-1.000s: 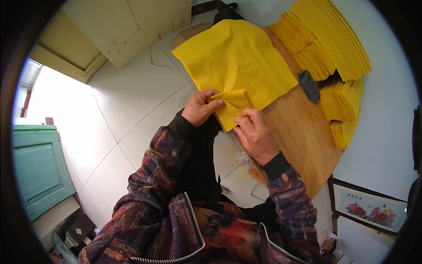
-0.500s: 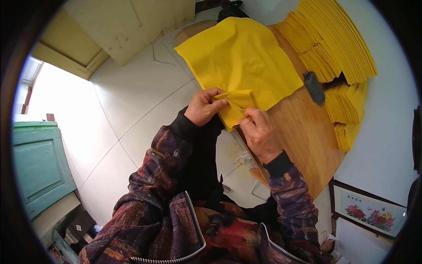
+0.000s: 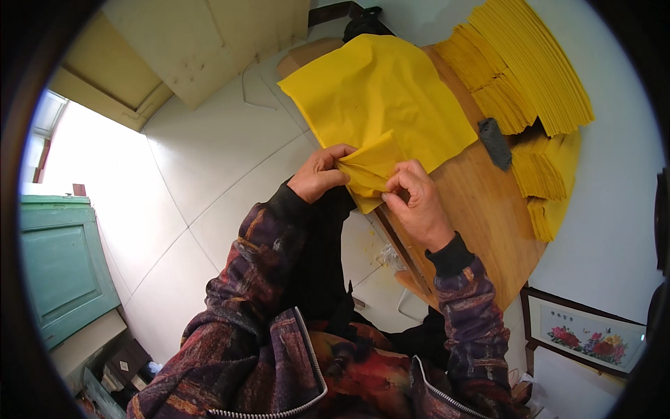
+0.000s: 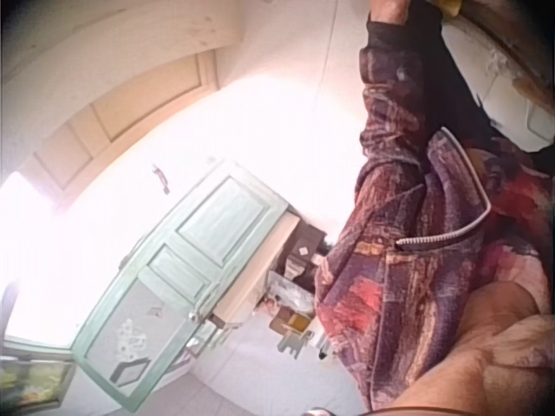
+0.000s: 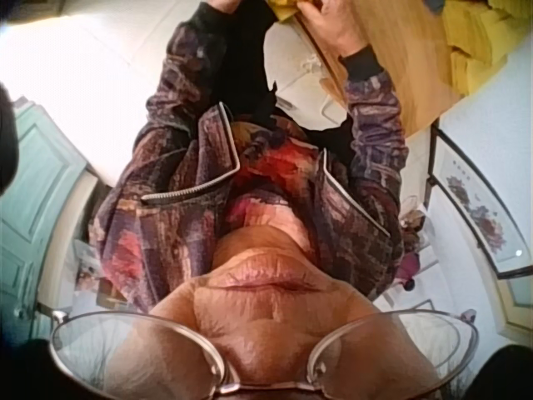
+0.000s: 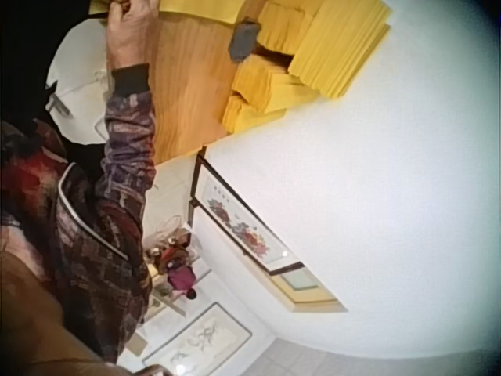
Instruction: The person folds yellow sheets one at a time on a low wooden table, smoothing each fold and stacking the finished sheets. The person repeats this process throughout the clip.
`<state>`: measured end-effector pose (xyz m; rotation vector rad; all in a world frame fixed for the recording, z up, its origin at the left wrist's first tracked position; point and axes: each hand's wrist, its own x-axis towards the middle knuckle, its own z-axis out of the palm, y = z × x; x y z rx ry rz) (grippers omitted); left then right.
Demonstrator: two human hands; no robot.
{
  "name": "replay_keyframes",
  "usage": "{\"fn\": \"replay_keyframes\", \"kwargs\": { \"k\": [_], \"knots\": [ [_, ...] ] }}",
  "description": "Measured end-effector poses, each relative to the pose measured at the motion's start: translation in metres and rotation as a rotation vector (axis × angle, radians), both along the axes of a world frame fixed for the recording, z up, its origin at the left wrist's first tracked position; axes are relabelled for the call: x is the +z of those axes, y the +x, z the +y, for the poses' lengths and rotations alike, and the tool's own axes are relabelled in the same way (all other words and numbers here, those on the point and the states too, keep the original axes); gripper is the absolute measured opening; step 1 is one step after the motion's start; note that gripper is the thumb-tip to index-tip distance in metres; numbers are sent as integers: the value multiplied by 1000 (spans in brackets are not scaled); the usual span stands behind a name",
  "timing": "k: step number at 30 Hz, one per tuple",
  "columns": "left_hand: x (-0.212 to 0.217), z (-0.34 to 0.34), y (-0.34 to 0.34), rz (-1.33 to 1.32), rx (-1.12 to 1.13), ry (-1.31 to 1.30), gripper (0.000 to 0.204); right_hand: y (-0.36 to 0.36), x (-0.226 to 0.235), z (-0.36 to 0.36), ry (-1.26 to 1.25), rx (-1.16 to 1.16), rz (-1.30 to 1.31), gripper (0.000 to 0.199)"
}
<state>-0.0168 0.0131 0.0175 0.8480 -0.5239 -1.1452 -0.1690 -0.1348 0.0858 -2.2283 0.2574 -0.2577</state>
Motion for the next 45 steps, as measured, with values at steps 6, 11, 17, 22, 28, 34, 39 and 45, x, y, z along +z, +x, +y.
{"fn": "replay_keyframes", "kwargs": {
  "k": [6, 11, 17, 22, 28, 34, 39, 45],
  "knots": [
    [-9, -5, -4, -91, 56, 43, 26, -3, -1, 2, -2, -11, 15, 17],
    [-19, -9, -6, -195, 153, 59, 21, -10, -10, 11, -352, -65, -195, 36],
    [-21, -10, -7, -241, 172, 105, 22, -21, -18, 17, -606, 31, -240, 37],
    [-21, -9, -8, -225, 186, 93, 21, -16, -22, 14, -711, 66, -249, 22],
    [-21, -10, -7, -275, 189, 104, 21, -10, -17, 14, -505, 41, -189, 16],
    [-18, -8, -5, -222, 143, 64, 22, 0, -8, 7, -195, 9, -107, 17],
    [-11, -6, -4, -173, 100, 67, 25, 4, -3, 2, -106, 23, -30, 18],
    [-3, 0, 4, -47, -27, 24, 37, 6, 0, -1, -28, 19, -10, 17]
  ]
}}
